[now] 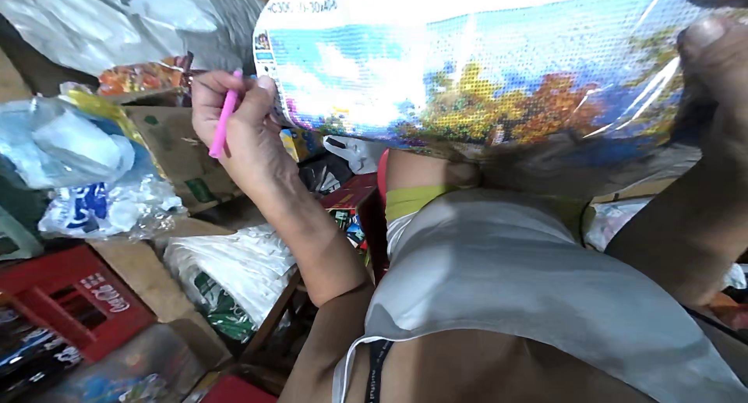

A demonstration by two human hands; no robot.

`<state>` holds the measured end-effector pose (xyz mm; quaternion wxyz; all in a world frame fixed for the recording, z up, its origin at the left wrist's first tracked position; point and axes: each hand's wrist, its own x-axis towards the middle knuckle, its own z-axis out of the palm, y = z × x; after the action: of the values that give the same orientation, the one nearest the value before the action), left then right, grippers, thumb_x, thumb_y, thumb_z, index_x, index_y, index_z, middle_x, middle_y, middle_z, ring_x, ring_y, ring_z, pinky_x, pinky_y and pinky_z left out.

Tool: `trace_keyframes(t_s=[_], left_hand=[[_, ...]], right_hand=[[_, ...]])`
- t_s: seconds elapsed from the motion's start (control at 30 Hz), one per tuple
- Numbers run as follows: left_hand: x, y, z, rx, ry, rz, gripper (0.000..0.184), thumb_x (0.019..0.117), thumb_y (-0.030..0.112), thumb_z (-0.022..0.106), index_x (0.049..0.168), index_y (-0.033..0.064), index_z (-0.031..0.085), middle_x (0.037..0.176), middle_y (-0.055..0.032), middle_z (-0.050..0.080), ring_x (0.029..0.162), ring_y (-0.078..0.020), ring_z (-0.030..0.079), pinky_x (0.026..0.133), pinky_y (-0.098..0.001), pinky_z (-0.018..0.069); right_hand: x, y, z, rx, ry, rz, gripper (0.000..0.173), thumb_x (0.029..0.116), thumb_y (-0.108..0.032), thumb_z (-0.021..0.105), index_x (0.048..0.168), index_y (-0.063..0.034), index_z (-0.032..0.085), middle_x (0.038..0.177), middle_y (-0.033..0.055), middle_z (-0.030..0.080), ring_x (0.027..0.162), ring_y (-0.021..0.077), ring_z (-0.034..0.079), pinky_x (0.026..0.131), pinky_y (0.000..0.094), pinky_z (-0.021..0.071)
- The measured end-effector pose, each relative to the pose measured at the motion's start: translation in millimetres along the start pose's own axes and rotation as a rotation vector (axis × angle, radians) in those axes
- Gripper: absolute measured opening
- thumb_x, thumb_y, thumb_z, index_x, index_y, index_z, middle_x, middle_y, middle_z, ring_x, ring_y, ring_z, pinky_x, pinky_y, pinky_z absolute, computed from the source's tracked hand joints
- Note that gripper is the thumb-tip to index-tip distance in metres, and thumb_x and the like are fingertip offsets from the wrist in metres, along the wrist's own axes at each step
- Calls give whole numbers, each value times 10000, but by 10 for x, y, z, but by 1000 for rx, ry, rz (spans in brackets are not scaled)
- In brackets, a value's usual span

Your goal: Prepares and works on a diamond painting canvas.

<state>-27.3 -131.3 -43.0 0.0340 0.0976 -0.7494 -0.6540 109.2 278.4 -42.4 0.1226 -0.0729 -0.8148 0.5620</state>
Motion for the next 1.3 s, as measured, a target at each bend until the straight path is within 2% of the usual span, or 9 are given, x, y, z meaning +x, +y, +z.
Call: trace_keyframes(t_s=[0.1,0.17,0.27,0.33,0.43,0.53,0.73,1.07,1.3], left_hand=[[16,3,27,47,12,14,195,890,-48,669,966,96,562,818,10,653,688,-93,633,621,-252,564],[-7,42,61,112,37,90,199,902,-42,647,1024,79,546,889,3,650,764,-105,656,667,-275,586],[-86,127,169,177,80,349,182,927,-37,650,1072,12,552,942,-20,646,807,-102,640,674,-262,557],[-213,212,337,163,76,538,150,935,-61,642,1068,-38,578,973,-49,645,867,-115,637,748,-284,557],[-489,300,624,167,-34,689,101,945,-25,657,1023,38,643,1019,-5,658,981,-86,628,824,-261,537],[-762,284,870,181,-158,713,107,956,39,672,1024,121,679,1070,36,629,1036,-43,601,861,-201,523],[-916,162,1123,234,-209,763,31,933,48,685,956,69,681,1016,-45,639,1038,-125,607,902,-248,499],[-863,110,1115,284,-209,789,25,931,51,685,947,65,673,1036,-67,630,1081,-154,606,961,-293,497],[-840,123,1048,166,-234,745,79,1009,145,615,999,111,686,1079,3,645,1105,-90,604,960,-252,495]], right_hand=[[-3,-6,0,12,-8,-19,246,965,-143,686,1181,-32,725,1029,3,663,850,31,619,753,193,530],[-5,-44,18,14,-1,-1,248,960,-136,682,1181,-31,724,1022,-10,648,810,7,611,706,160,528],[-10,-74,23,-6,-5,-5,248,972,-150,669,1183,-34,726,1004,-29,633,772,-28,588,661,124,505],[-13,-97,27,-2,-7,-3,240,975,-139,662,1180,-31,726,1013,-28,635,779,-28,595,666,123,513],[-11,-109,36,-7,-3,-13,235,975,-133,667,1177,-31,729,1012,-22,640,788,-19,588,686,138,508],[-13,-102,26,-14,-12,-22,240,980,-144,661,1182,-33,728,1016,-12,635,794,-10,581,690,148,498],[-20,-98,12,-24,-22,-7,248,988,-145,657,1194,-24,725,994,-1,645,781,-10,585,666,146,492],[-28,-52,-14,-13,-42,-36,255,989,-135,645,1192,0,719,977,34,646,782,18,587,680,167,494],[-23,-49,-16,-15,-38,-49,251,984,-145,659,1171,10,722,991,41,656,810,22,603,703,172,510]])
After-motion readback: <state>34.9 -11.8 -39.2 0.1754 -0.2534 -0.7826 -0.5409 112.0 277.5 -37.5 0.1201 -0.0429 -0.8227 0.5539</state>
